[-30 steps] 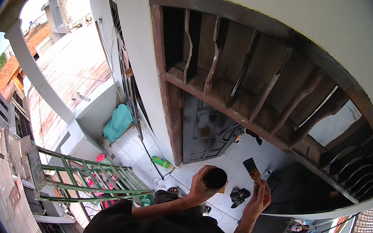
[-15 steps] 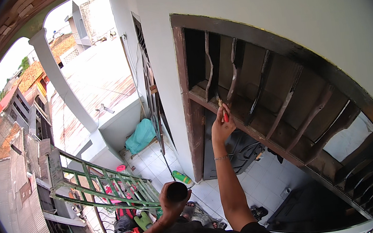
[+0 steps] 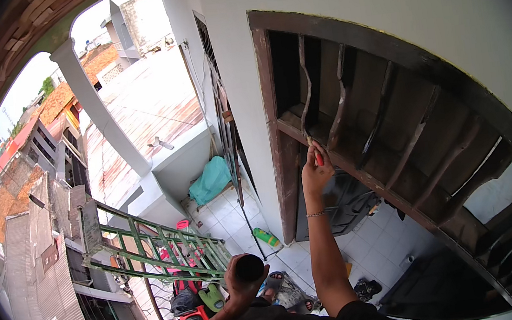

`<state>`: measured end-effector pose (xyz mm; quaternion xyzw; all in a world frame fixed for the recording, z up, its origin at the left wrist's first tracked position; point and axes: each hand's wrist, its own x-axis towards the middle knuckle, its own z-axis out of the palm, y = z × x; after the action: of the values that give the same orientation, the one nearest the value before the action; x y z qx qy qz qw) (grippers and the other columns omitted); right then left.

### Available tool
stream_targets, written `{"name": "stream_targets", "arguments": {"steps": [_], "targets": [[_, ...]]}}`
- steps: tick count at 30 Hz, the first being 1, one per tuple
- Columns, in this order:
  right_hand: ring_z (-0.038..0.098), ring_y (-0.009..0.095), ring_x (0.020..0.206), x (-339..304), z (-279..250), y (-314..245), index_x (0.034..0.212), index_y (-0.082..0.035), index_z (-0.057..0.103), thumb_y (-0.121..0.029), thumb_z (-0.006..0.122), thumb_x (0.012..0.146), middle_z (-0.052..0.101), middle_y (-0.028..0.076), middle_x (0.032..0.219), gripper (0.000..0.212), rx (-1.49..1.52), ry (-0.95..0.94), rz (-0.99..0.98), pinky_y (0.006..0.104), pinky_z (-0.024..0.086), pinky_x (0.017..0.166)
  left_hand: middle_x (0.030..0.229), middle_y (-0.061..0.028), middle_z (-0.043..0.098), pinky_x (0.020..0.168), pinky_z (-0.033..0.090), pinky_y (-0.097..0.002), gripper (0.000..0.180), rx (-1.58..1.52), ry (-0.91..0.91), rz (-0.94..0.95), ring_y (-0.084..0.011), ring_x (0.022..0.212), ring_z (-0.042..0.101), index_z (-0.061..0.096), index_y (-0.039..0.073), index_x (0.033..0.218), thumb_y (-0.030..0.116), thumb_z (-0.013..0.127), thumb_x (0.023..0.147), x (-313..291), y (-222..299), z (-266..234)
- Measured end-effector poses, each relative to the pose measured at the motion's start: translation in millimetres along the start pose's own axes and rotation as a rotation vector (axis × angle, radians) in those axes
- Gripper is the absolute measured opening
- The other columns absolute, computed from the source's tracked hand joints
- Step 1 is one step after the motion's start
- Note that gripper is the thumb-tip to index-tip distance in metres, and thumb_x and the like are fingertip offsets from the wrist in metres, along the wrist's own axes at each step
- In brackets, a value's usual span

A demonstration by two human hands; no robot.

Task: The person paints a wooden window frame with a brush, repeatedly dipping the brush into a small container to reload paint. The person applies dark paint to the frame's vertical and horizontal members while standing on a ladder.

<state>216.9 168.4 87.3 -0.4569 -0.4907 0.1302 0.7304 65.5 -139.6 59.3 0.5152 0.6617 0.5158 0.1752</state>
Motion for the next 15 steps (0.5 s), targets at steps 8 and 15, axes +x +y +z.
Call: {"name": "stream_targets", "arguments": {"steps": [8, 15], "targets": [[0.075, 0.033, 0.1, 14.4, 0.5, -6.5, 0.109, 0.006, 0.075, -0.008, 0.067, 0.099, 0.077, 0.02, 0.108, 0.019, -0.066, 0.018, -0.01, 0.0393, 0.059, 0.092, 0.1, -0.0114, 0.071, 0.081, 0.058, -0.0388, 0.05, 0.008, -0.004, 0.068, -0.0275, 0.09, 0.071, 0.066, 0.006, 0.106, 0.017, 0.096, 0.068, 6.1, 3.6, 5.7], [0.076, 0.031, 0.101, 2.0, -0.1, 5.9, 0.112, 0.006, 0.074, -0.01, 0.063, 0.103, 0.076, 0.021, 0.112, 0.022, -0.123, 0.047, -0.117, 0.0373, 0.061, 0.087, 0.106, -0.012, 0.071, 0.086, 0.057, -0.0378, 0.051, -0.185, 0.051, 0.074, -0.0264, 0.096, 0.071, 0.066, 0.006, 0.109, 0.012, 0.095, 0.068, 6.6, -2.7, 17.4]]}}
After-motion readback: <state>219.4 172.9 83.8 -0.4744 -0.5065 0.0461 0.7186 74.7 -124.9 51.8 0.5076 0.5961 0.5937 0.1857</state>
